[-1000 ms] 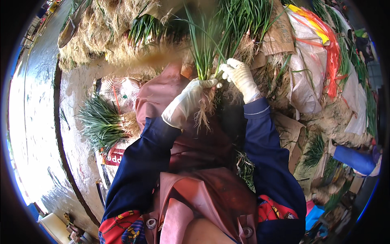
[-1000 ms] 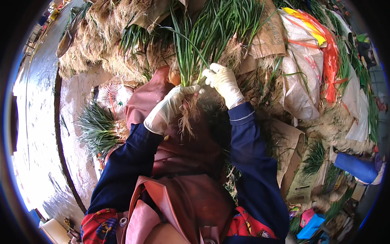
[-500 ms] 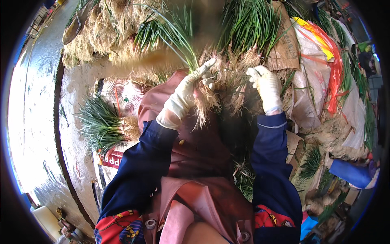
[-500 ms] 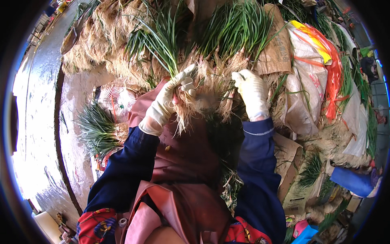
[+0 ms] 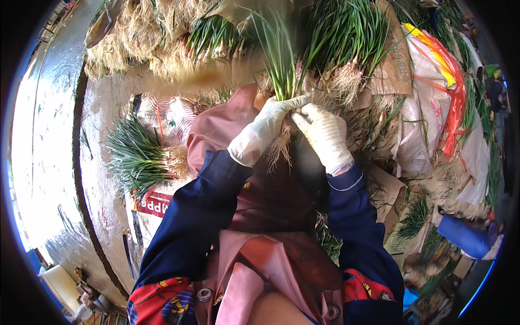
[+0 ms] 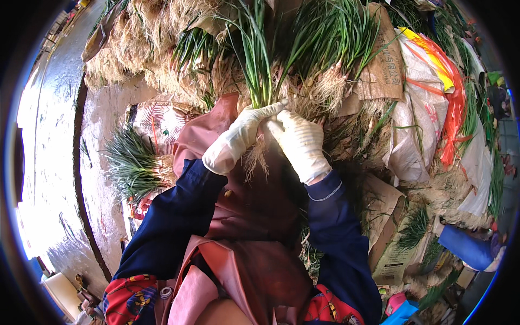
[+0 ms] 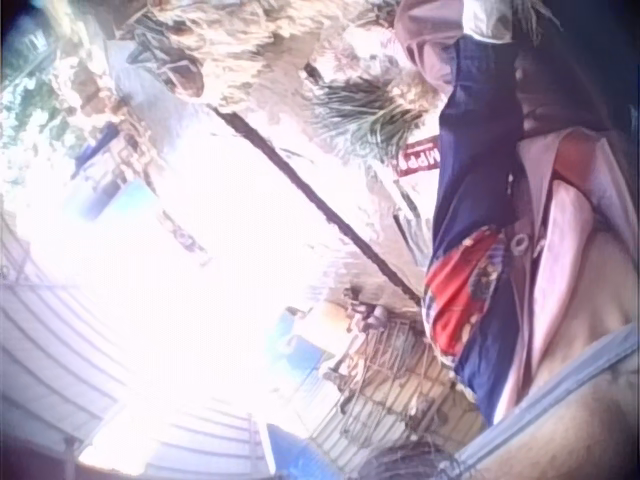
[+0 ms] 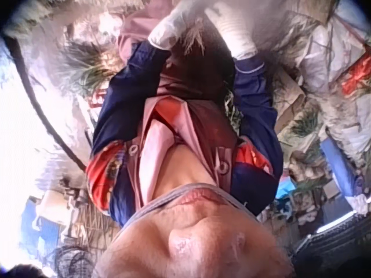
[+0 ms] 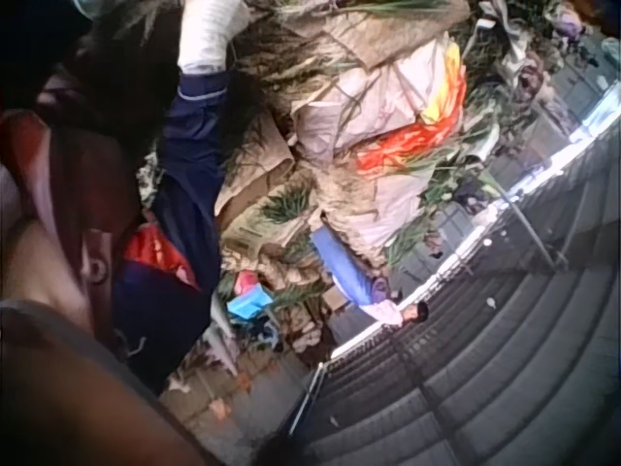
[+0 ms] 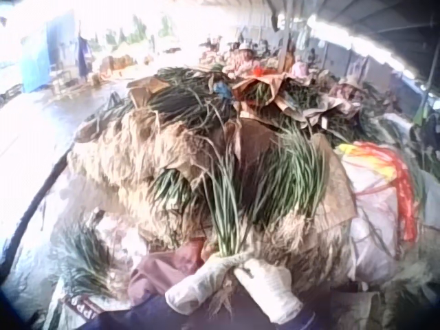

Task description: The person gathers leeks by hand into a bunch, aligns the stalks, and secures them with a red plastic tie.

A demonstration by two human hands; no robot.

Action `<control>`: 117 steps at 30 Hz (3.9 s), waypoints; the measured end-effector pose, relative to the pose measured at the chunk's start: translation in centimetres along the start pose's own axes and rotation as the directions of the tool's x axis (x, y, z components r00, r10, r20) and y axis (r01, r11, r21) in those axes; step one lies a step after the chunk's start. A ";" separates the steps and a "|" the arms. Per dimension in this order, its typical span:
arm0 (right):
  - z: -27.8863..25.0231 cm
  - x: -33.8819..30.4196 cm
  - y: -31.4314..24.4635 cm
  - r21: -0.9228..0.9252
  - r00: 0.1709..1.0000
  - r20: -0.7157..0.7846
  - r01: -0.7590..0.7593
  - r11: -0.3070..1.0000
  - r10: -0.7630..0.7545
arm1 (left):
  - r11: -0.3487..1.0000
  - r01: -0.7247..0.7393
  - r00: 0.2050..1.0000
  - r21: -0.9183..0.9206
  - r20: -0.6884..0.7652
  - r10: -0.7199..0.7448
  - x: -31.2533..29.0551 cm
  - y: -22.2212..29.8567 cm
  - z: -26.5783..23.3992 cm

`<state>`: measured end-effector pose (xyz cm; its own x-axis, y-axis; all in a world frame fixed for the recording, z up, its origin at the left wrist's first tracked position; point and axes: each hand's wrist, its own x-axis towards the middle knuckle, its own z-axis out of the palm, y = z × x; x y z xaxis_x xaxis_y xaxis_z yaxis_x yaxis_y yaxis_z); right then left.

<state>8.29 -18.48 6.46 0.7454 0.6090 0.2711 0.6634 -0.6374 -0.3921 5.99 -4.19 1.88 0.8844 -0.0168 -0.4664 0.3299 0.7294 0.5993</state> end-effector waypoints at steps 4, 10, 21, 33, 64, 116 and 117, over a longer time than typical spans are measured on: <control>-0.1 0.4 0.7 0.768 0.768 0.392 -0.576 0.280 0.506 | 0.999 0.031 1.000 0.010 -0.003 -0.031 -0.8 -0.7 -0.3; 2.6 2.0 3.1 0.712 0.688 0.701 -0.667 -0.220 0.186 | 0.884 0.268 0.906 -0.383 0.412 -0.096 -2.7 -0.6 -0.9; 0.9 -1.6 6.7 0.590 0.687 0.633 -0.726 0.352 0.357 | 0.940 0.174 0.815 -0.293 0.579 0.029 -4.5 3.5 -2.9; 2.4 16.8 7.9 -0.294 0.597 0.337 -0.668 0.684 0.727 | 0.998 -0.042 0.994 0.037 0.105 0.038 -2.0 6.3 -2.6; 4.1 8.7 7.8 -0.631 0.888 0.141 -0.260 0.731 0.437 | 0.979 0.105 0.968 -0.173 0.245 -0.060 -1.6 3.1 -1.5; -0.6 -12.2 6.3 0.910 0.890 0.411 -0.389 -0.144 0.196 | 0.980 0.004 0.997 0.200 -0.072 0.011 1.9 -0.9 -0.9; -1.6 -14.8 6.9 0.898 0.874 0.419 -0.358 -0.257 0.247 | 0.976 -0.045 0.998 0.212 -0.025 0.051 1.6 -0.7 -1.0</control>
<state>1.91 -32.64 1.12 0.7872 0.5729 -0.2284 -0.4967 0.3693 -0.7854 6.82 -4.07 0.03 0.8917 0.0378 -0.4510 0.3522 0.5679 0.7439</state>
